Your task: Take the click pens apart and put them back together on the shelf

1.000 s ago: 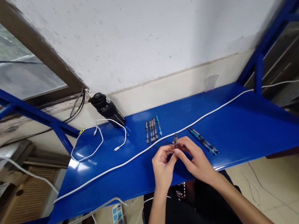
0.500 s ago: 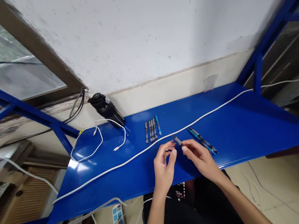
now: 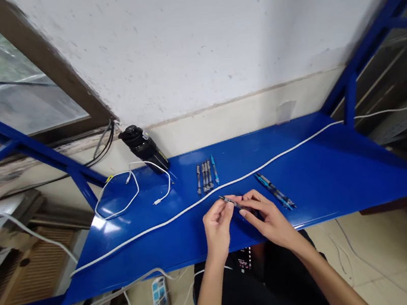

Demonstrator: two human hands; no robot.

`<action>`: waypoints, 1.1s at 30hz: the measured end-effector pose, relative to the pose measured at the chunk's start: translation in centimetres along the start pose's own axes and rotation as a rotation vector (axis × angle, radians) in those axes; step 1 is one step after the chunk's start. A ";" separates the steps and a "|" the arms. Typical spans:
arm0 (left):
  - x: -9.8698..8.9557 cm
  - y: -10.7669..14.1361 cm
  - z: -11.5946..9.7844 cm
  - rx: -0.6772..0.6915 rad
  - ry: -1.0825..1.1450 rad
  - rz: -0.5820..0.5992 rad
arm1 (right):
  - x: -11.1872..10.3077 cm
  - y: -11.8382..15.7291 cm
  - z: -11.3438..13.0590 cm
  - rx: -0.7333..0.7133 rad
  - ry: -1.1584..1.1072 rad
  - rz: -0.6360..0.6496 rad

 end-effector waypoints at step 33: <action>-1.9 0.4 0.0 0.070 -0.060 -0.139 | 1.3 0.5 0.8 -0.037 0.050 0.104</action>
Point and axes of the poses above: each hand's wrist, its own y-axis away from the middle knuckle, its own x-axis out of the palm, z = x × y, the point moved 10 cm from there along -y, towards the middle knuckle, and after that the axes turned 6 degrees about -z, right-handed, at the moved point
